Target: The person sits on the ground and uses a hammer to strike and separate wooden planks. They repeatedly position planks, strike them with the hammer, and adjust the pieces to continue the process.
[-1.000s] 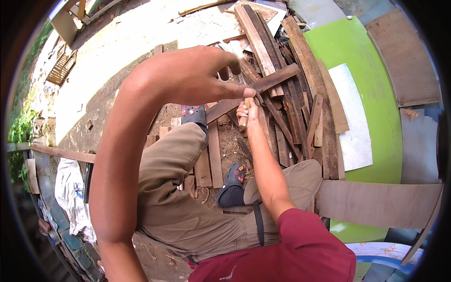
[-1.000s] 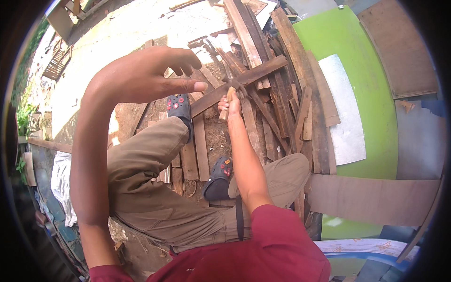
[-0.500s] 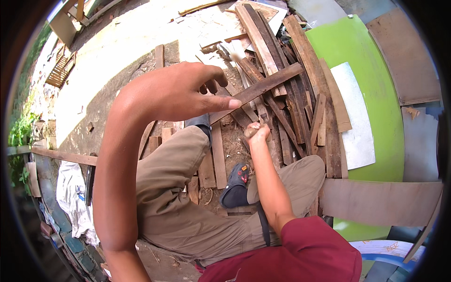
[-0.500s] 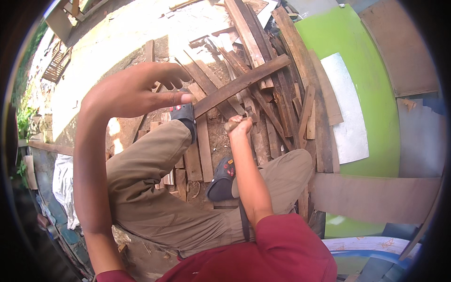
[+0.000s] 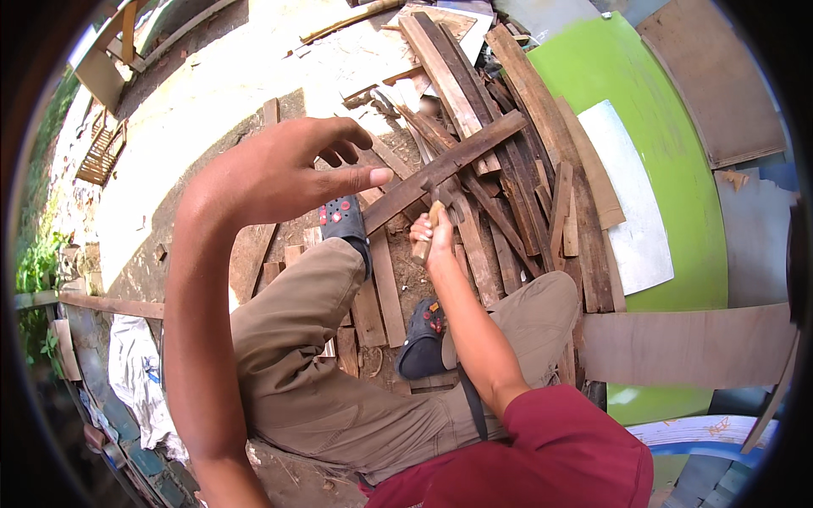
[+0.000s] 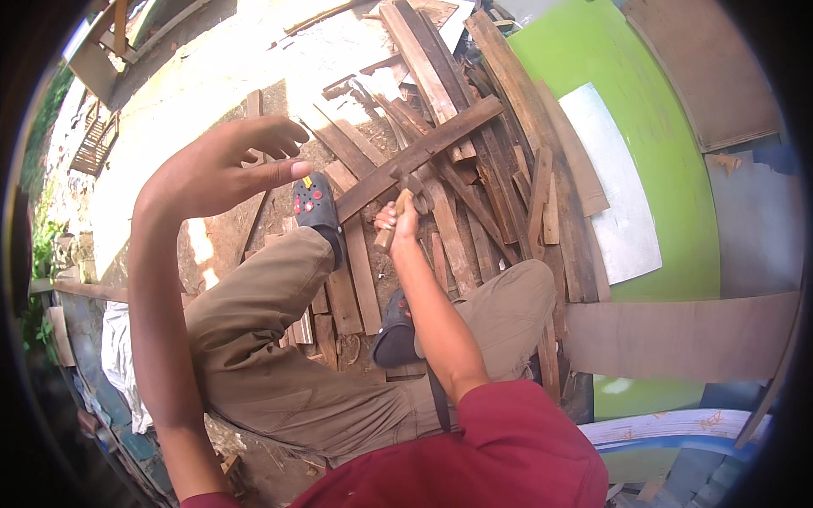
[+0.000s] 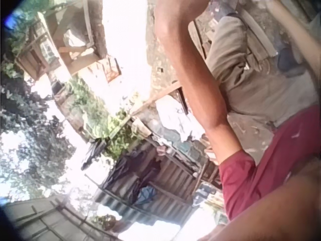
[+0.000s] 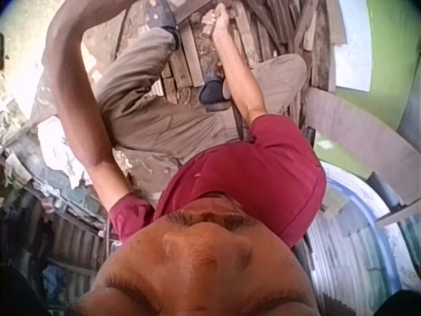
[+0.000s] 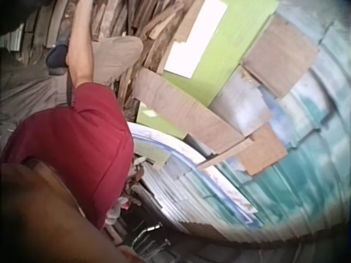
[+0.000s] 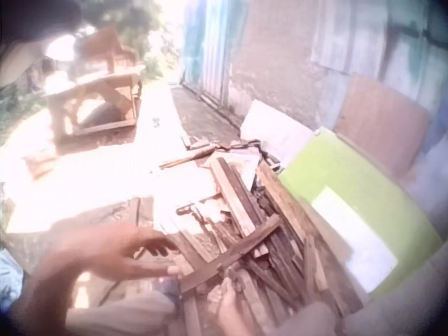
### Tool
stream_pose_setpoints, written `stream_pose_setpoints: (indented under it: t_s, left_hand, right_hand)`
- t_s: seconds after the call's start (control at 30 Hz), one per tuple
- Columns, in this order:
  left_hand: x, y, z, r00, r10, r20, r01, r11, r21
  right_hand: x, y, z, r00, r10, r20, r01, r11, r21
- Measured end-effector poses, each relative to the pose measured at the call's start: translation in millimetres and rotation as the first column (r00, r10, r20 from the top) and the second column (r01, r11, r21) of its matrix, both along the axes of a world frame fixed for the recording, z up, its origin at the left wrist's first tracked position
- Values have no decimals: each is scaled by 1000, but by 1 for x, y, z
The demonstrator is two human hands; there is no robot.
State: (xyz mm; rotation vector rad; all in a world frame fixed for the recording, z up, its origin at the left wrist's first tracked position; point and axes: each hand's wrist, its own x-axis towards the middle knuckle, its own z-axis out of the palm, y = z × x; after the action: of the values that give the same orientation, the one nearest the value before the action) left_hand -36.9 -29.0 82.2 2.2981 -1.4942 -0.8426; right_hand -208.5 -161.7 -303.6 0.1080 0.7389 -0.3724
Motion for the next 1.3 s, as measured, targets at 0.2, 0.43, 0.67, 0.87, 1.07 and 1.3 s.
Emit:
stream_pose_setpoints:
  t_s: [0.2, 0.43, 0.67, 0.87, 1.07, 1.3]
  left_hand:
    - [-9, -5, 2, 1000, -18, -16, 18, 999, 41]
    - [-6, -4, -1, 1000, 21, -4, -20, 998, 62]
    - [-16, -12, 3, 1000, 3, 27, -4, 998, 56]
    - [-14, -13, -1, 999, -10, 30, 8, 998, 69]
    - [-21, -18, 5, 998, 3, 61, -13, 987, 159]
    - [-20, -20, 8, 998, -6, 57, -3, 987, 164]
  right_hand:
    - [15, -54, -10, 973, -221, 68, 207, 964, 169]
    - [41, -59, 43, 950, -310, -41, 229, 778, -585]
    - [-37, -83, 11, 814, -127, -567, -375, 632, -679]
    - [-24, -204, 25, 748, 205, -631, -606, 599, -523]
    - [23, -276, 82, 317, 229, -920, -937, -74, -341]
    - [73, -273, 118, -164, 237, -958, -778, -628, -22]
